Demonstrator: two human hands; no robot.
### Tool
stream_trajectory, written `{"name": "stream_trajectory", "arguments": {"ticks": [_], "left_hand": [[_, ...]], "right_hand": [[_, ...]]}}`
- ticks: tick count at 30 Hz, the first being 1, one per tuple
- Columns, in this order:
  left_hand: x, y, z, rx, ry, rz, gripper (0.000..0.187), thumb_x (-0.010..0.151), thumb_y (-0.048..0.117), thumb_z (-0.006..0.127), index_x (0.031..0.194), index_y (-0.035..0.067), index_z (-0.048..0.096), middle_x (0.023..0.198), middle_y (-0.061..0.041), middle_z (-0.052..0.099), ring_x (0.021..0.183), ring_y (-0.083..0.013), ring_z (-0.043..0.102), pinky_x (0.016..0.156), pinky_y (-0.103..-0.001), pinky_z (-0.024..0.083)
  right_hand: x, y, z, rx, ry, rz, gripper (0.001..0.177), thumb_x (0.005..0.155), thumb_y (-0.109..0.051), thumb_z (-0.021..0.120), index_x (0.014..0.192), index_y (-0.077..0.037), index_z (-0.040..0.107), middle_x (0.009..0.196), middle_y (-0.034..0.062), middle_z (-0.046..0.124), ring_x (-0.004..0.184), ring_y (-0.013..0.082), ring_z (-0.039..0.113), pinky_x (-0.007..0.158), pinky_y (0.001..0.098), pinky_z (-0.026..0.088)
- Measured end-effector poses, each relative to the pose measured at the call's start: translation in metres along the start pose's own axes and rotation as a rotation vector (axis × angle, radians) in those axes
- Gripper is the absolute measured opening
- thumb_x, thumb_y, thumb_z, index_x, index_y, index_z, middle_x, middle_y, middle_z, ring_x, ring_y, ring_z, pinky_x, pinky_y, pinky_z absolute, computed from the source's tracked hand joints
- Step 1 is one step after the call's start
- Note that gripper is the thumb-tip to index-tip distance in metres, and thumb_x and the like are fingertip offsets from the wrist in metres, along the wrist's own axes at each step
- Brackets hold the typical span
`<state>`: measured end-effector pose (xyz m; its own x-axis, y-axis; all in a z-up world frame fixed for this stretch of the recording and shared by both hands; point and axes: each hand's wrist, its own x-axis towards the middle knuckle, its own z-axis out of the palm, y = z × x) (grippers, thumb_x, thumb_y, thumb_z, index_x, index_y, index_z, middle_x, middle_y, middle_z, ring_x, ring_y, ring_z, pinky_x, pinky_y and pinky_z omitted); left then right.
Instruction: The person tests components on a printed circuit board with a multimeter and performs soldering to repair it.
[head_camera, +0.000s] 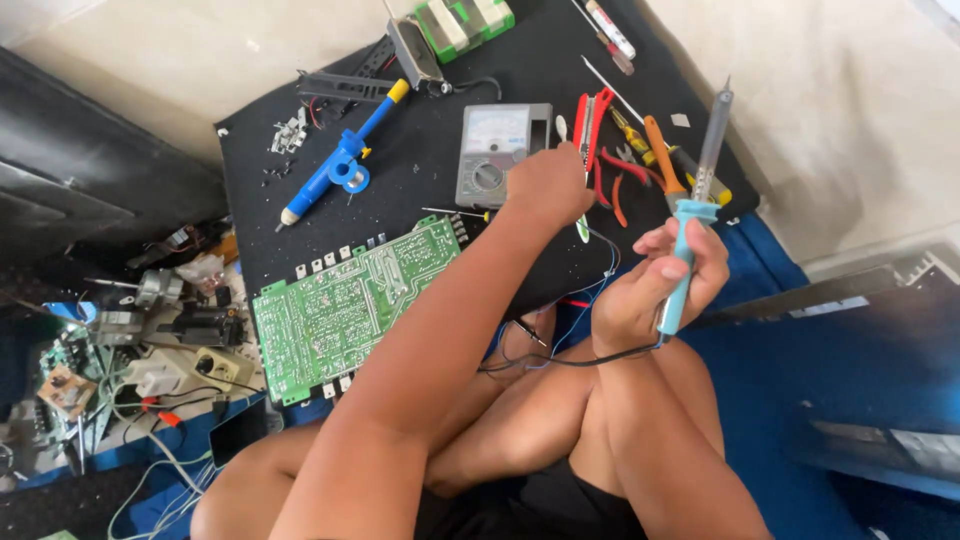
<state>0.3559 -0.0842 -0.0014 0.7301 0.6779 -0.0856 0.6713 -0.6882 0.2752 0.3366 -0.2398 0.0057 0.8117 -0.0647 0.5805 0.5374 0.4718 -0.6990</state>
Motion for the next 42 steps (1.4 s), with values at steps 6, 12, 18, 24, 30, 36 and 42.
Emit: {"name": "stream_trajectory", "arguments": {"ticks": [6, 12, 18, 24, 30, 36, 42], "left_hand": [[0.002, -0.009, 0.0, -0.305, 0.176, -0.109, 0.031, 0.08, 0.03, 0.07, 0.101, 0.009, 0.062, 0.094, -0.014, 0.076, 0.089, -0.0394, 0.073, 0.077, -0.049, 0.056], [-0.048, -0.021, -0.064, -0.628, 0.692, -0.053, 0.032, 0.084, 0.014, 0.072, 0.114, 0.019, 0.061, 0.074, 0.004, 0.073, 0.063, -0.017, 0.07, 0.063, -0.034, 0.054], [-0.173, -0.076, -0.159, -0.748, 0.953, 0.209, 0.022, 0.098, 0.005, 0.067, 0.115, 0.015, 0.057, 0.095, -0.006, 0.072, 0.081, -0.0137, 0.071, 0.068, -0.027, 0.057], [-0.365, -0.14, -0.186, -0.963, 1.188, 0.212, 0.033, 0.111, -0.003, 0.06, 0.14, 0.009, 0.049, 0.118, -0.018, 0.064, 0.099, -0.0248, 0.068, 0.085, -0.036, 0.066], [-0.505, -0.128, -0.138, -0.805, 1.005, -0.442, 0.02, 0.095, -0.008, 0.063, 0.113, 0.0, 0.057, 0.096, -0.01, 0.064, 0.068, -0.0156, 0.063, 0.062, -0.024, 0.053], [-0.549, -0.093, -0.044, -1.401, 0.796, -0.41, 0.038, 0.091, -0.006, 0.066, 0.128, -0.003, 0.058, 0.095, -0.013, 0.07, 0.079, -0.0181, 0.068, 0.067, -0.026, 0.056], [-0.557, -0.075, -0.034, -1.675, 0.579, -0.384, 0.024, 0.096, 0.006, 0.059, 0.119, -0.001, 0.063, 0.112, -0.016, 0.07, 0.092, -0.0199, 0.06, 0.085, -0.031, 0.049]], "right_hand": [[0.007, -0.003, 0.004, -0.008, -0.052, -0.01, 0.035, 0.113, -0.041, 0.043, 0.131, -0.01, 0.047, 0.114, 0.0093, 0.051, 0.085, 0.0188, 0.046, 0.078, 0.0311, 0.043], [0.007, -0.015, 0.004, 0.016, -0.051, 0.03, 0.04, 0.114, -0.041, 0.038, 0.135, -0.008, 0.047, 0.102, 0.0122, 0.051, 0.083, 0.0197, 0.043, 0.077, 0.033, 0.037], [0.002, -0.012, -0.009, 0.029, -0.081, -0.011, 0.041, 0.115, -0.042, 0.038, 0.135, -0.008, 0.049, 0.099, 0.0107, 0.051, 0.081, 0.0178, 0.041, 0.078, 0.032, 0.034], [-0.017, -0.026, -0.007, 0.169, -0.241, 0.046, 0.033, 0.113, -0.038, 0.042, 0.125, -0.009, 0.049, 0.108, 0.0107, 0.051, 0.085, 0.0198, 0.042, 0.08, 0.0318, 0.038], [-0.061, -0.077, 0.004, 0.13, -0.51, 0.125, 0.026, 0.11, -0.022, 0.044, 0.118, 0.001, 0.055, 0.102, 0.0195, 0.059, 0.082, 0.0247, 0.053, 0.08, 0.0351, 0.049], [-0.117, -0.149, 0.069, 0.568, -0.606, 0.234, 0.028, 0.105, -0.027, 0.052, 0.126, -0.008, 0.053, 0.102, 0.0154, 0.059, 0.081, 0.0227, 0.056, 0.076, 0.0326, 0.051], [-0.165, -0.202, 0.123, 0.428, -1.094, 0.061, 0.012, 0.1, -0.008, 0.063, 0.104, 0.001, 0.069, 0.102, 0.011, 0.072, 0.084, 0.0218, 0.065, 0.077, 0.0341, 0.054]]}}
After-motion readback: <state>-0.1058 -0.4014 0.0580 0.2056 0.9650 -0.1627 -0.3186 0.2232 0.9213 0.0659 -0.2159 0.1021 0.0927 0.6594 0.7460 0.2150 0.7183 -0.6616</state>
